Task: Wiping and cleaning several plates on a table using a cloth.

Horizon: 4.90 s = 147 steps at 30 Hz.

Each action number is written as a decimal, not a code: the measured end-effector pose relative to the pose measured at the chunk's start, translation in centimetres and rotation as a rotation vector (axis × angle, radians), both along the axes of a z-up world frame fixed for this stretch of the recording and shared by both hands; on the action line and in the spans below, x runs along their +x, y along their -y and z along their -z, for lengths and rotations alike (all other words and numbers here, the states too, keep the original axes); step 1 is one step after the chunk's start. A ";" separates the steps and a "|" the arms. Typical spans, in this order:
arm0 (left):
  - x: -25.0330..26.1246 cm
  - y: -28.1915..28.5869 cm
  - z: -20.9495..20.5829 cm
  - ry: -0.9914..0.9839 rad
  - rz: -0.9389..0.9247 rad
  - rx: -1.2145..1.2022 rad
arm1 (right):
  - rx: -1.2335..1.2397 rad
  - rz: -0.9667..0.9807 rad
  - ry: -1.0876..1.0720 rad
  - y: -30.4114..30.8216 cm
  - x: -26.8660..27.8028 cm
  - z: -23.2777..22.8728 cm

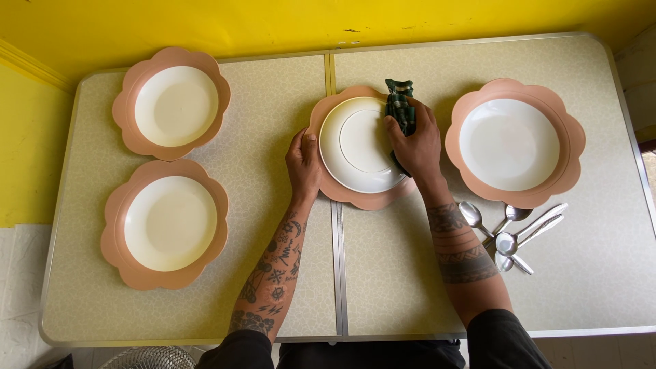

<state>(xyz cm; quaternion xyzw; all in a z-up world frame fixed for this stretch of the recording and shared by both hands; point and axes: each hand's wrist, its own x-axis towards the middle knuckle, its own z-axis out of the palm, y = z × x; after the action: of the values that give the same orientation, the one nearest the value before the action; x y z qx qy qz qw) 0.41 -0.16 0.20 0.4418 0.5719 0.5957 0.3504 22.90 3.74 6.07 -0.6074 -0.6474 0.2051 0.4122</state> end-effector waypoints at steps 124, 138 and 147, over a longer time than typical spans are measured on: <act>1.8 0.2 -7.1 0.138 0.025 -0.022 | 0.310 -0.112 0.197 1.9 -1.3 -2.5; 0.0 0.3 -7.9 0.071 0.008 -0.022 | 0.173 -0.067 0.110 2.6 -2.6 -2.6; 0.1 0.3 -7.7 0.031 0.045 -0.009 | 0.229 -0.199 0.155 3.3 -3.1 -3.5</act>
<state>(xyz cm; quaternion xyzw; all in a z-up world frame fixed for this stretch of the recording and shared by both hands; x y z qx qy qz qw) 0.49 -0.44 7.94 0.4437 0.5592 0.5918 0.3743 19.83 0.44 9.56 -0.5033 -0.7534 0.1224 0.4050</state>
